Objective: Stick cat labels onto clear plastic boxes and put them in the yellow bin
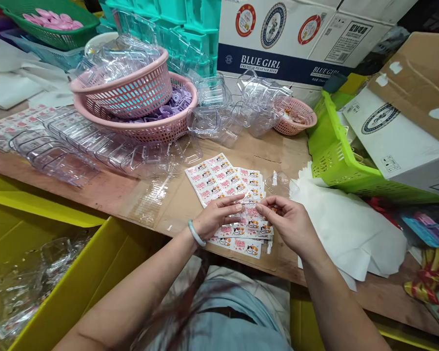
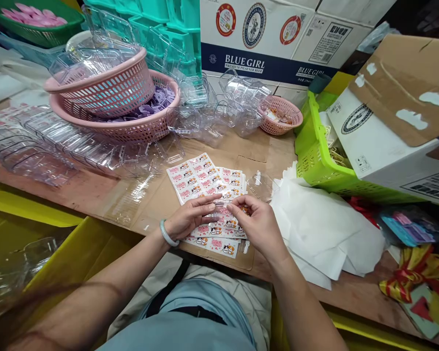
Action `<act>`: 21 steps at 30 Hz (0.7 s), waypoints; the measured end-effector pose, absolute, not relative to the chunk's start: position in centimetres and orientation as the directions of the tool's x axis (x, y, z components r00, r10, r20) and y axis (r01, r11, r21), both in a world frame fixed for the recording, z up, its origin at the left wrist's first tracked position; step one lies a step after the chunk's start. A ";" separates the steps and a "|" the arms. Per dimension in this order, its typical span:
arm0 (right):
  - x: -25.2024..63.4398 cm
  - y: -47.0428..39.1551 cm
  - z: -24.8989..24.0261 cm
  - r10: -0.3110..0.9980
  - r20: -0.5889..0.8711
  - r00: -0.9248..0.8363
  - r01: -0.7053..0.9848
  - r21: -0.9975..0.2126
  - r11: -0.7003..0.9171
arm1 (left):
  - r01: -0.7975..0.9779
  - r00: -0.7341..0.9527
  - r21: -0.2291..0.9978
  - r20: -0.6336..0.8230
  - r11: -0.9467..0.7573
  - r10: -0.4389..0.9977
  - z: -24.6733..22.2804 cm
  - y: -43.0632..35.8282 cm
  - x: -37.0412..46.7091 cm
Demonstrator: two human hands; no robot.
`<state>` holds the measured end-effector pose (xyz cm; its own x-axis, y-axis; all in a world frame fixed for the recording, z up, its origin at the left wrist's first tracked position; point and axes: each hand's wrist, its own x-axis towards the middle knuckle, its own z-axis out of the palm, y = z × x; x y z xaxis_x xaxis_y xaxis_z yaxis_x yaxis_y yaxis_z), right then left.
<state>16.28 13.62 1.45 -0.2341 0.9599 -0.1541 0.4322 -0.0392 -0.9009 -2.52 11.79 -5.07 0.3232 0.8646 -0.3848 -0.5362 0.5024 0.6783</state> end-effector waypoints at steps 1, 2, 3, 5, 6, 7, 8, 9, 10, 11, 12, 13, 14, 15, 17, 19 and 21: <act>16.2 13.6 1.4 0.961 -0.154 -0.228 0.440 -0.897 -0.040 | -0.537 0.323 0.678 -0.385 0.502 0.865 -5.1 11.8 -2.5; 16.2 13.7 1.3 0.962 -0.155 -0.224 0.448 -0.893 -0.039 | -0.538 0.324 0.677 -0.384 0.502 0.865 -5.0 11.8 -2.5; 16.2 13.7 1.2 0.963 -0.155 -0.222 0.454 -0.890 -0.038 | -0.537 0.326 0.677 -0.384 0.503 0.864 -5.0 11.8 -2.5; 16.1 13.8 1.0 0.962 -0.152 -0.227 0.466 -0.884 -0.030 | -0.535 0.329 0.678 -0.383 0.505 0.863 -5.0 11.8 -2.5; 16.1 13.8 1.0 0.961 -0.151 -0.233 0.473 -0.881 -0.024 | -0.534 0.331 0.677 -0.384 0.506 0.862 -5.0 11.8 -2.5; 16.1 13.8 1.0 0.959 -0.150 -0.239 0.481 -0.877 -0.017 | -0.532 0.333 0.677 -0.384 0.508 0.861 -5.0 11.9 -2.5; 16.1 13.8 1.0 0.958 -0.150 -0.246 0.489 -0.872 -0.011 | -0.532 0.335 0.677 -0.384 0.509 0.861 -5.0 11.9 -2.5; 16.1 13.9 1.0 0.956 -0.149 -0.252 0.495 -0.869 -0.005 | -0.531 0.336 0.676 -0.385 0.510 0.860 -5.0 11.9 -2.5; 16.1 13.9 1.0 0.956 -0.147 -0.255 0.500 -0.866 0.001 | -0.531 0.338 0.675 -0.385 0.512 0.859 -5.0 11.9 -2.6; 16.1 13.9 1.0 0.955 -0.144 -0.258 0.503 -0.864 0.005 | -0.532 0.339 0.674 -0.385 0.512 0.859 -5.0 11.9 -2.6; 16.1 13.9 0.9 0.955 -0.142 -0.260 0.505 -0.863 0.009 | -0.533 0.339 0.673 -0.384 0.512 0.859 -5.0 11.9 -2.6; 16.1 13.9 0.9 0.956 -0.139 -0.260 0.507 -0.862 0.013 | -0.536 0.338 0.672 -0.385 0.512 0.859 -5.0 11.9 -2.6; 16.1 13.9 0.9 0.956 -0.136 -0.260 0.508 -0.861 0.015 | -0.539 0.337 0.669 -0.386 0.512 0.859 -5.0 11.9 -2.6; 16.1 14.0 0.9 0.956 -0.136 -0.259 0.511 -0.860 0.016 | -0.541 0.337 0.667 -0.386 0.513 0.858 -5.0 12.0 -2.6; 16.0 14.0 1.0 0.957 -0.136 -0.255 0.514 -0.858 0.015 | -0.544 0.336 0.665 -0.387 0.512 0.859 -4.9 12.0 -2.6; 15.9 13.9 1.1 0.958 -0.141 -0.249 0.519 -0.855 0.009 | -0.544 0.336 0.664 -0.387 0.512 0.859 -5.0 12.0 -2.5; 15.8 13.9 1.3 0.959 -0.145 -0.243 0.526 -0.851 0.004 | -0.543 0.335 0.668 -0.384 0.510 0.860 -5.0 12.0 -2.5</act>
